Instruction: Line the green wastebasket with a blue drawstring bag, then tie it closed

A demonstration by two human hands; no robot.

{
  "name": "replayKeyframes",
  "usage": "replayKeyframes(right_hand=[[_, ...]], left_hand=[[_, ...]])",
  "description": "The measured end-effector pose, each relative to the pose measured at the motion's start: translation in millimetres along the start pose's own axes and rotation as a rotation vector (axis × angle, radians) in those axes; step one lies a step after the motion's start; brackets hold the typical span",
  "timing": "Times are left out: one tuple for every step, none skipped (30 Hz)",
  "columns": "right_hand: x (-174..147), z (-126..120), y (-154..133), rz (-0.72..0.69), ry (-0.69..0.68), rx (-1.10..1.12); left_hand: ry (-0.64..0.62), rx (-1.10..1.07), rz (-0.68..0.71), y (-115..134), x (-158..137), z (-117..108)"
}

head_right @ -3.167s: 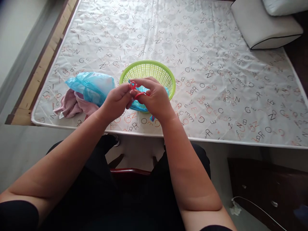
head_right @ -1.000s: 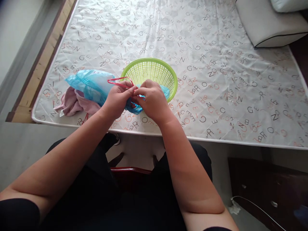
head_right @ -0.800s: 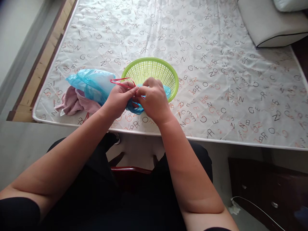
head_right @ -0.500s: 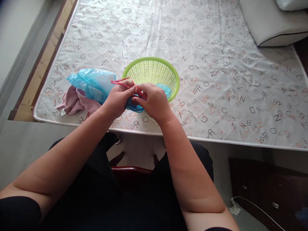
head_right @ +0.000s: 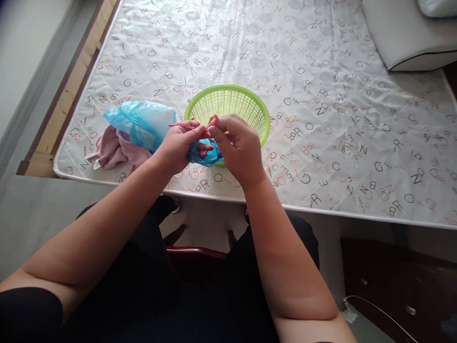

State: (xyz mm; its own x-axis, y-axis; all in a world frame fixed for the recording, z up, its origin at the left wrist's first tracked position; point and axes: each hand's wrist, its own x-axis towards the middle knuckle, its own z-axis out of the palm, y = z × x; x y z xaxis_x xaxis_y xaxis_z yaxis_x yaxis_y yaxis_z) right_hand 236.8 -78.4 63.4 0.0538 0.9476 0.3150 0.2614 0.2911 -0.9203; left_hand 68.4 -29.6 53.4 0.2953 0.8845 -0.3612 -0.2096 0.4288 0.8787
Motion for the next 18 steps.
replayKeyframes(right_hand=[[-1.5,0.8,-1.9,-0.011,0.011,0.011],[-3.0,2.1,-3.3,-0.019,0.036,0.025],[-4.1,3.6,-4.3,-0.021,0.072,0.037],[-4.9,5.3,-4.8,-0.017,0.111,0.045],[-5.1,6.9,-4.9,-0.006,0.148,0.047],[-4.9,8.4,-4.7,0.009,0.176,0.049],[-4.4,9.4,-4.3,0.022,0.194,0.058],[-3.7,10.0,-3.7,0.027,0.2,0.084],[-3.1,10.2,-3.1,0.025,0.197,0.126],[-2.8,10.1,-2.6,0.02,0.183,0.171],[-2.7,9.7,-2.3,0.021,0.16,0.205],[-3.0,9.2,-2.0,0.033,0.125,0.215],[-3.4,8.8,-1.8,0.056,0.076,0.203],[-3.9,8.4,-1.6,0.083,0.015,0.179],[-4.1,8.3,-1.2,0.104,-0.048,0.152],[-4.1,8.4,-0.4,0.108,-0.105,0.125],[-3.6,8.7,0.7,0.096,-0.146,0.097],[-2.8,9.0,2.2,0.071,-0.169,0.06]], left_hand=[[0.0,-0.005,0.003,0.6,0.1,0.2],[-0.001,-0.012,0.007,1.3,0.2,0.5],[-0.005,-0.02,0.012,2.0,0.3,0.8],[-0.009,-0.026,0.017,2.6,0.4,1.2],[-0.011,-0.026,0.021,3.2,0.4,1.5],[-0.011,-0.023,0.023,3.6,0.4,1.9],[-0.01,-0.017,0.023,3.8,0.4,2.1],[-0.011,-0.013,0.02,3.9,0.4,2.1],[-0.012,-0.015,0.016,3.6,0.5,2.0],[-0.012,-0.021,0.012,3.2,0.7,1.7],[-0.011,-0.025,0.007,2.5,1.0,1.2],[-0.008,-0.025,0.006,1.6,1.6,0.6],[-0.004,-0.019,0.009,0.6,2.3,0.0],[0.0,-0.008,0.016,-0.5,3.1,-0.7],[0.004,0.006,0.027,-1.6,4.0,-1.2],[0.008,0.022,0.039,-2.7,4.9,-1.7],[0.014,0.037,0.05,-3.6,5.6,-1.9],[0.024,0.051,0.059,-4.3,6.2,-2.0]])
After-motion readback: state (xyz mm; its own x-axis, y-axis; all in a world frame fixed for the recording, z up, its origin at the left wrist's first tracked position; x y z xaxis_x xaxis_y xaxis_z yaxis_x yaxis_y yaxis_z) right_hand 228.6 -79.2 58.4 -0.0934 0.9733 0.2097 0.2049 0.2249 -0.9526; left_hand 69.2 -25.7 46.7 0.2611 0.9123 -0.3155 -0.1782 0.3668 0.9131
